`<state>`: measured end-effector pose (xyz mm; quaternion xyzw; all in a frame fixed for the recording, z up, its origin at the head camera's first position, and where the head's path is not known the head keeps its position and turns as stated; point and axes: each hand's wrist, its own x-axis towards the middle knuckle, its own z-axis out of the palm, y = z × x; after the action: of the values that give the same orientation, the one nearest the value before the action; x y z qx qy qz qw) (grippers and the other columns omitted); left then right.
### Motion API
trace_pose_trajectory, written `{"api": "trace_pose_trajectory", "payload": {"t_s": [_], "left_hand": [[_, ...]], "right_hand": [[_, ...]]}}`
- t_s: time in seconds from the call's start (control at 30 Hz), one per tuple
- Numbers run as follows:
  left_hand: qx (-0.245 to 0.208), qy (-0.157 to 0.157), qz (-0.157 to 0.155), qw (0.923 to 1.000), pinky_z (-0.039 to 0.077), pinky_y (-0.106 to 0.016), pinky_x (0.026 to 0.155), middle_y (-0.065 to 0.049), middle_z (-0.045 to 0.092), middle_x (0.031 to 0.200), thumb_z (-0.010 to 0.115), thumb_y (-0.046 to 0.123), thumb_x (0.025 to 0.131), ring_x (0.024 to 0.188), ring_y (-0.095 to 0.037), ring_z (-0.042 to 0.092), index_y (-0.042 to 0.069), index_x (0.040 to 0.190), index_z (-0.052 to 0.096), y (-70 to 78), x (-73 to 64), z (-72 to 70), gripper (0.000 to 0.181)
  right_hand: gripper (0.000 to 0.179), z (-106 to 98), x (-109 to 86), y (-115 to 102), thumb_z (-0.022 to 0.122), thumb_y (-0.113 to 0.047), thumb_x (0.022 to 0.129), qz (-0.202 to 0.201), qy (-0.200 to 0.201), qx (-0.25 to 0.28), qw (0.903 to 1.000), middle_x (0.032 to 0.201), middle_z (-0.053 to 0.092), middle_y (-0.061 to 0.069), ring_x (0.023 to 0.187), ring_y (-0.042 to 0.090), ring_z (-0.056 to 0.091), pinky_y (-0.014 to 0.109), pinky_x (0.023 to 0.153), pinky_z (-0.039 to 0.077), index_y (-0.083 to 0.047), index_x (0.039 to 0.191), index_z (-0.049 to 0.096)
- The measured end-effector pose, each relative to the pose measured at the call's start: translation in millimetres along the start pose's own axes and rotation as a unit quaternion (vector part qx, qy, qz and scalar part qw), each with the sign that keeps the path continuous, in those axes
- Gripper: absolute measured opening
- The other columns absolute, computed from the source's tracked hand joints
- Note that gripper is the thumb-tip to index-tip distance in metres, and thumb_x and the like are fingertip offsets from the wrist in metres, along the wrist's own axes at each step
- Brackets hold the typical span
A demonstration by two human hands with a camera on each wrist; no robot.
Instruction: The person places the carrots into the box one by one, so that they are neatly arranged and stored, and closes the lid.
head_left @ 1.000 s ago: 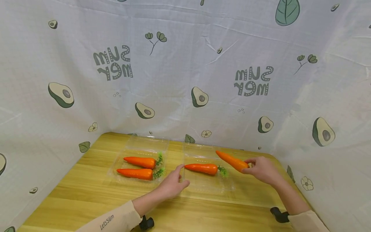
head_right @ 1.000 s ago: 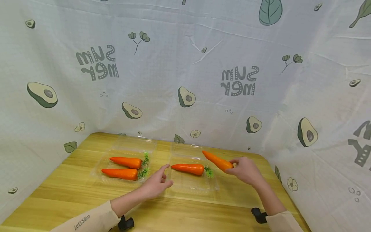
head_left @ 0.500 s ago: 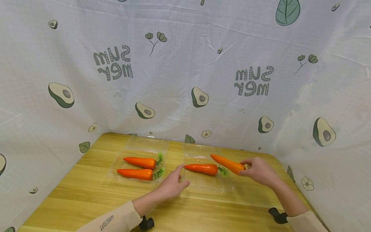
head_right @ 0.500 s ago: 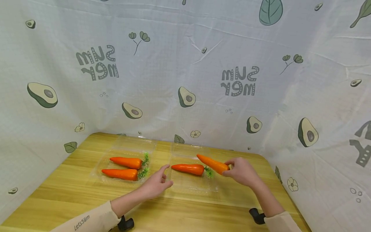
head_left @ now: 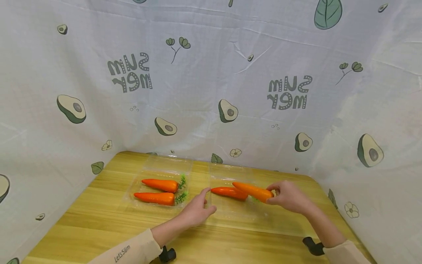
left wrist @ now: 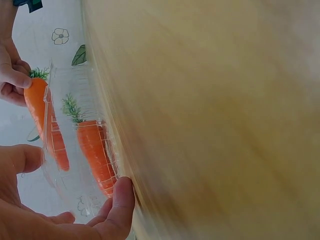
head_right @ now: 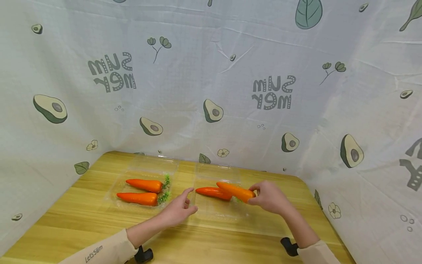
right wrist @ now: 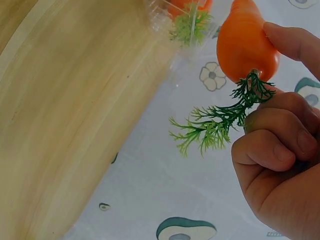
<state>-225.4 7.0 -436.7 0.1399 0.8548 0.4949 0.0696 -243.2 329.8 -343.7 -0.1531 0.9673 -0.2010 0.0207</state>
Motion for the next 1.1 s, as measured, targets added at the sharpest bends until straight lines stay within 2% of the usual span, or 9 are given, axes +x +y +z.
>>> {"api": "trace_pose_trajectory", "payload": {"t_s": [0.33, 0.6, 0.83, 1.1], "left_hand": [[0.006, 0.004, -0.001, 1.0, 0.046, -0.063, 0.098, -0.026, 0.056, 0.137, 0.066, 0.031, 0.096, 0.124, -0.042, 0.057, 0.012, 0.158, 0.03, 0.5, 0.0, 0.3, 0.074], [0.006, 0.003, -0.001, 1.0, 0.046, -0.062, 0.099, -0.027, 0.054, 0.139, 0.065, 0.031, 0.097, 0.125, -0.041, 0.056, 0.012, 0.158, 0.029, 0.2, -0.5, 0.3, 0.074], [0.006, 0.003, 0.003, 1.0, 0.046, -0.062, 0.099, -0.027, 0.054, 0.14, 0.065, 0.032, 0.097, 0.126, -0.041, 0.056, 0.011, 0.158, 0.029, -0.2, 0.2, -0.4, 0.074], [0.002, 0.001, 0.002, 1.0, 0.047, -0.061, 0.098, -0.026, 0.054, 0.14, 0.064, 0.032, 0.097, 0.126, -0.04, 0.056, 0.012, 0.158, 0.029, -2.8, 1.8, 0.1, 0.072]], "right_hand": [[0.031, 6.2, 4.0, -7.1, 0.082, -0.022, 0.078, -0.027, -0.012, -0.016, 0.9994, 0.063, 0.048, -0.004, 0.054, 0.009, 0.04, 0.023, 0.051, 0.03, -0.008, 0.105, 0.077], [0.033, 10.9, 7.4, -14.8, 0.081, -0.022, 0.078, -0.026, -0.028, -0.021, 0.9991, 0.062, 0.046, -0.004, 0.056, 0.01, 0.039, 0.023, 0.053, 0.028, -0.007, 0.106, 0.077], [0.035, 15.5, 12.0, -19.3, 0.081, -0.02, 0.078, -0.042, -0.04, -0.022, 0.9981, 0.063, 0.048, -0.003, 0.056, 0.01, 0.039, 0.023, 0.053, 0.029, -0.004, 0.108, 0.076], [0.031, 22.0, 18.4, -24.6, 0.081, -0.019, 0.077, -0.045, -0.048, -0.031, 0.9974, 0.064, 0.047, -0.004, 0.059, 0.011, 0.041, 0.023, 0.054, 0.028, -0.005, 0.105, 0.078]]}}
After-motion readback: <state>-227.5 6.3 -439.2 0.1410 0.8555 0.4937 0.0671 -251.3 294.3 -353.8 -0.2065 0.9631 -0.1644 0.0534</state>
